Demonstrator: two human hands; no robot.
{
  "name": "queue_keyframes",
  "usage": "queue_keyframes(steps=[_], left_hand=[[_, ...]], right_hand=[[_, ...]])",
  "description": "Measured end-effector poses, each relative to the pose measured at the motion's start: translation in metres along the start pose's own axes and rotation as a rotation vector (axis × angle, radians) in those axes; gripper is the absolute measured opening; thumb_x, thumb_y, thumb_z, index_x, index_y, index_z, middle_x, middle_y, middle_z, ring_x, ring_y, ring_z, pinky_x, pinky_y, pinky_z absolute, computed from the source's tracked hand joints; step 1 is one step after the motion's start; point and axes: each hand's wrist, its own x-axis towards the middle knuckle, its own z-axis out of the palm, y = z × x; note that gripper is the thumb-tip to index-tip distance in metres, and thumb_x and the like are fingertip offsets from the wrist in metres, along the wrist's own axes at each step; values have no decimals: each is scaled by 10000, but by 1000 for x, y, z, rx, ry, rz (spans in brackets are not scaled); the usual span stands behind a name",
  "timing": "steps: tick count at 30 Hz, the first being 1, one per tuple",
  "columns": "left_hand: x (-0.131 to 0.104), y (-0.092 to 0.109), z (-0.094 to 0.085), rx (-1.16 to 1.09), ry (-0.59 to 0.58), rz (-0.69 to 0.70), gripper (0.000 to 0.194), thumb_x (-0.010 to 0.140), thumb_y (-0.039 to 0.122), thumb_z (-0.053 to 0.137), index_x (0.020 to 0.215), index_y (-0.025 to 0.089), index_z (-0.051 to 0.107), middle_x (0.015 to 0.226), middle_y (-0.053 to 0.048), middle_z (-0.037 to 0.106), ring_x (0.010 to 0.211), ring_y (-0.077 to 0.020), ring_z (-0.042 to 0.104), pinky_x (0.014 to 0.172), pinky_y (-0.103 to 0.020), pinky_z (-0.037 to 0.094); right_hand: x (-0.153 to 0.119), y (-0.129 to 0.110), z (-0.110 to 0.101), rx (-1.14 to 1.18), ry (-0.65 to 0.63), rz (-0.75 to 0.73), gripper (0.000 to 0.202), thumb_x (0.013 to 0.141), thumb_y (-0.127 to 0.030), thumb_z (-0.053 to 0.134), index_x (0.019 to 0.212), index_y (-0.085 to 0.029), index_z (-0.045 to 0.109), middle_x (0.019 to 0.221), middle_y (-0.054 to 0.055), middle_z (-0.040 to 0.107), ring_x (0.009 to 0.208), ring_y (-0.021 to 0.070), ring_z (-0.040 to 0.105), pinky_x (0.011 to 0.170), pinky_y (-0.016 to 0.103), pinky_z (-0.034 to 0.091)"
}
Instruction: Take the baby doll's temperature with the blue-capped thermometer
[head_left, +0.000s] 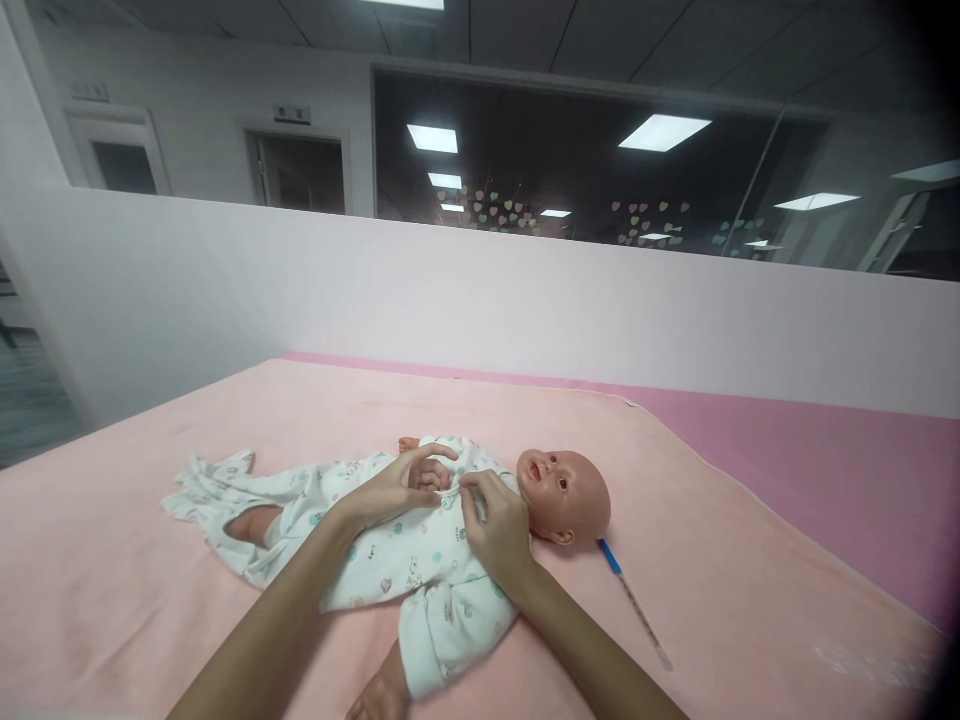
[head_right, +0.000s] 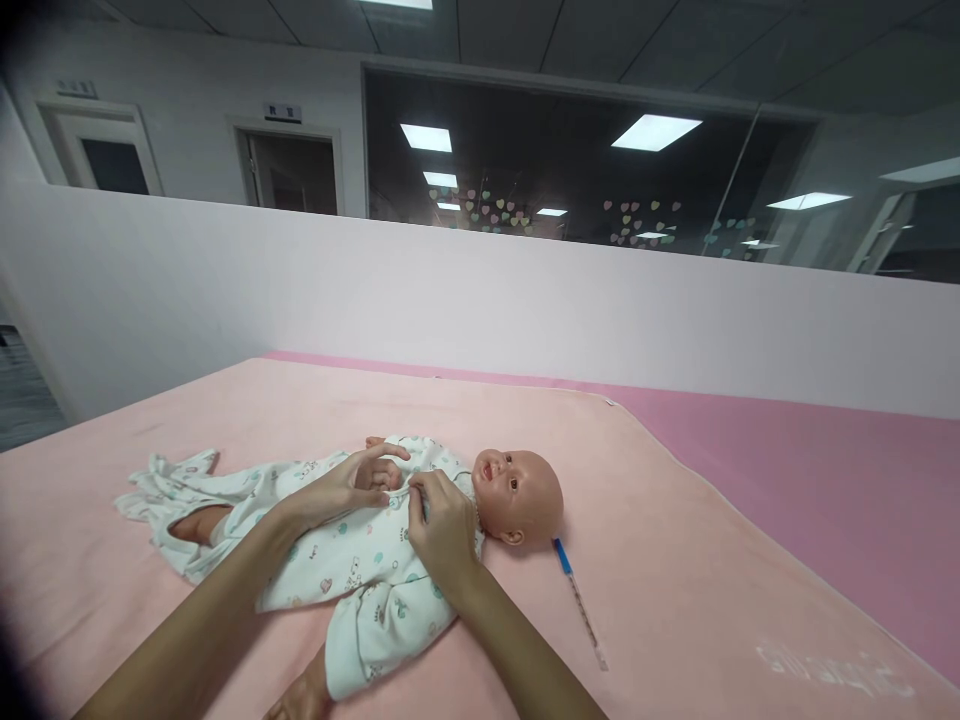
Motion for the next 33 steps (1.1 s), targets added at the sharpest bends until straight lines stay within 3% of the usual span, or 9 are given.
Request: queue_keyframes(steps=[9, 14, 18, 22, 26, 28, 33], left_hand=[[0, 6, 5, 27, 10, 3, 392, 689, 116, 622, 1058, 200, 521, 810, 5, 486, 782, -107, 485, 735, -242, 382], [1, 5, 4, 55, 85, 0, 284, 731, 168, 594, 1010, 187, 545, 911, -21, 521, 774, -107, 522, 770, -260, 397], [1, 2, 4, 113, 148, -16, 288, 731, 210, 604, 1015, 193, 552, 999, -40, 528, 803, -122, 536, 766, -268, 409], [2, -1, 5, 177, 180, -37, 333, 743, 259, 598, 1063, 188, 541, 796, -17, 551, 774, -132, 538, 739, -265, 416], [1, 2, -2, 301, 203, 13, 323, 703, 297, 640, 997, 177, 581, 949, -58, 561, 867, -159, 534, 768, -272, 417], [-3, 7, -9, 363, 168, -4, 295, 699, 320, 643, 942, 156, 613, 926, -63, 576, 844, -162, 535, 733, -256, 415], [-17, 19, -29, 447, 51, -175, 293, 721, 381, 608, 873, 141, 678, 686, -21, 577, 546, -88, 441, 477, -201, 308]], right_hand=[[-2, 0, -1, -58, 26, -112, 179, 816, -108, 421, 831, -194, 577, 792, 10, 579, 716, 123, 528, 621, 225, 368], [-3, -3, -3, -94, 13, -217, 136, 806, -139, 465, 826, -197, 587, 858, 26, 568, 771, 136, 516, 664, 240, 382], [-3, -3, -3, -120, -18, -227, 113, 804, -159, 482, 835, -200, 583, 843, 20, 571, 763, 137, 505, 670, 247, 381], [-3, -2, -2, -157, -35, -233, 118, 807, -168, 477, 841, -204, 584, 832, 19, 575, 755, 140, 504, 663, 247, 377], [-3, -2, -2, -196, -52, -202, 128, 820, -168, 458, 834, -198, 582, 786, 28, 575, 733, 153, 500, 650, 259, 366], [-4, -2, -2, -205, -47, -189, 134, 823, -163, 453, 831, -195, 583, 770, 31, 571, 732, 157, 497, 656, 267, 363], [-4, -4, -4, -195, -39, -215, 166, 829, -145, 433, 876, -190, 586, 837, 41, 585, 766, 160, 508, 690, 272, 373]])
